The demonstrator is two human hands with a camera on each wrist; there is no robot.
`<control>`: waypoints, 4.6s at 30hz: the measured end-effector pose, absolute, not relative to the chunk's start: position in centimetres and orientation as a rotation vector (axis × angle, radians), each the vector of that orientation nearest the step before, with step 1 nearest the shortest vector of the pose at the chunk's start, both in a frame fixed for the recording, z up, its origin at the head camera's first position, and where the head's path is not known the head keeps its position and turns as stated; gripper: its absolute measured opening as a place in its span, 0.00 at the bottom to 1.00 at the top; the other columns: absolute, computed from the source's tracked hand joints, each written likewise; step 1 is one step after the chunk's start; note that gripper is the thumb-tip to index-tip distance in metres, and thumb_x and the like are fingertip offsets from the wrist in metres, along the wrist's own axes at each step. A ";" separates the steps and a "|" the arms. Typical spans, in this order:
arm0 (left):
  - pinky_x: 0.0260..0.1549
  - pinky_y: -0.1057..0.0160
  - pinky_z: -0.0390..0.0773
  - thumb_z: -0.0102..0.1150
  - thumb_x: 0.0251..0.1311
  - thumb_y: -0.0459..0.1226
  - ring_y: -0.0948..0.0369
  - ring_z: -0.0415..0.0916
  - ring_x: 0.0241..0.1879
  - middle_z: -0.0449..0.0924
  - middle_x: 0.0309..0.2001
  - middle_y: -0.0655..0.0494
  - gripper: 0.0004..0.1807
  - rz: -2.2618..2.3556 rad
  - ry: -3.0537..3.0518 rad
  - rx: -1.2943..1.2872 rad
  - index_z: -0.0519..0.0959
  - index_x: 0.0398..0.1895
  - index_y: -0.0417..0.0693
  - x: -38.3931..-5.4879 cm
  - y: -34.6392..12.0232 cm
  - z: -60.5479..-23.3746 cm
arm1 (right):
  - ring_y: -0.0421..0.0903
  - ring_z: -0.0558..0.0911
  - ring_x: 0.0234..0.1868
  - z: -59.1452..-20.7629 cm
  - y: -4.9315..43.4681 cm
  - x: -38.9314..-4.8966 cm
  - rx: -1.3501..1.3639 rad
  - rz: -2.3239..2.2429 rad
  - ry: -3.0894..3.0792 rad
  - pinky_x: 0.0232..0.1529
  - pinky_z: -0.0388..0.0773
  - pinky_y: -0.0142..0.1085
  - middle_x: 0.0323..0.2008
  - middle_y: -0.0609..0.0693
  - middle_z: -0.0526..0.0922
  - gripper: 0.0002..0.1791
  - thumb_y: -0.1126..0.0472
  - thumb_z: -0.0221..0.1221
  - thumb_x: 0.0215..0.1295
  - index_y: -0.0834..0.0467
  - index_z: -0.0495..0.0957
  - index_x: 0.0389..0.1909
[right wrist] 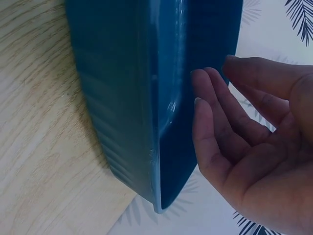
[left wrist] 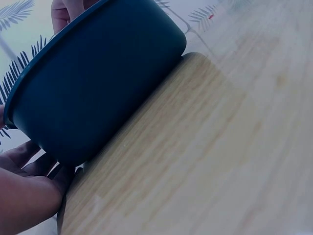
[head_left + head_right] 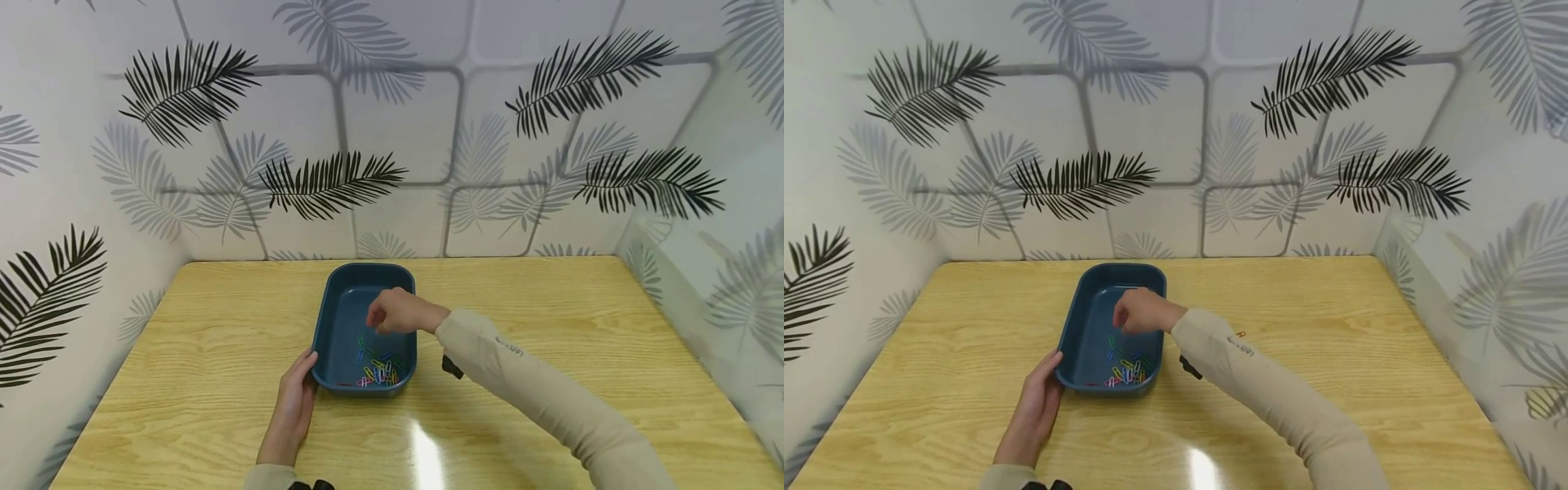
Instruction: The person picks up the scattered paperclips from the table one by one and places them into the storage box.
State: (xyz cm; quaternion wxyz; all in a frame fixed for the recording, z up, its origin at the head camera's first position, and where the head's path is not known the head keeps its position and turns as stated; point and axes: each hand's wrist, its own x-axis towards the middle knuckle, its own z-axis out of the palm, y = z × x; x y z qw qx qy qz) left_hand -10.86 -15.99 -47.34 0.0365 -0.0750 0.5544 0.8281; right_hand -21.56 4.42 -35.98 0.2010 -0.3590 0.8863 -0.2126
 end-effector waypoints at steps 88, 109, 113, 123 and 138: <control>0.70 0.56 0.47 0.40 0.75 0.40 0.50 0.47 0.71 0.49 0.72 0.34 0.31 2.552 1.696 -0.247 0.50 0.72 0.27 -10.9 -15.7 -47.3 | 0.43 0.71 0.25 -43.8 23.0 -23.0 -0.342 -0.949 2.659 0.25 0.70 0.33 0.24 0.50 0.78 0.02 0.72 0.57 0.56 0.67 0.79 0.28; 0.70 0.55 0.46 0.40 0.75 0.40 0.50 0.46 0.72 0.48 0.72 0.34 0.31 2.554 1.691 -0.241 0.49 0.72 0.27 -10.9 -15.8 -47.2 | 0.44 0.73 0.29 -43.6 22.4 -22.1 -0.338 -1.078 2.656 0.30 0.71 0.35 0.30 0.54 0.80 0.05 0.72 0.59 0.58 0.69 0.79 0.35; 0.70 0.55 0.45 0.39 0.76 0.40 0.50 0.45 0.72 0.48 0.72 0.35 0.31 2.547 1.691 -0.245 0.49 0.72 0.27 -11.0 -15.9 -47.3 | 0.44 0.75 0.30 -43.2 21.7 -21.9 -0.356 -1.160 2.608 0.31 0.74 0.35 0.29 0.53 0.80 0.05 0.71 0.60 0.59 0.69 0.79 0.35; 0.70 0.54 0.44 0.40 0.75 0.40 0.50 0.44 0.72 0.47 0.72 0.35 0.32 2.544 1.688 -0.244 0.49 0.72 0.28 -11.0 -16.0 -47.4 | 0.44 0.79 0.31 -41.0 18.6 -21.3 -0.577 -1.105 2.570 0.34 0.77 0.38 0.28 0.49 0.81 0.02 0.70 0.62 0.60 0.63 0.78 0.32; 0.70 0.54 0.44 0.39 0.76 0.40 0.49 0.44 0.72 0.46 0.73 0.35 0.32 2.543 1.695 -0.222 0.48 0.72 0.28 -10.9 -15.9 -47.3 | 0.38 0.78 0.30 -36.8 11.4 -19.7 -1.065 -0.893 2.551 0.33 0.77 0.31 0.28 0.44 0.81 0.04 0.70 0.62 0.61 0.58 0.78 0.31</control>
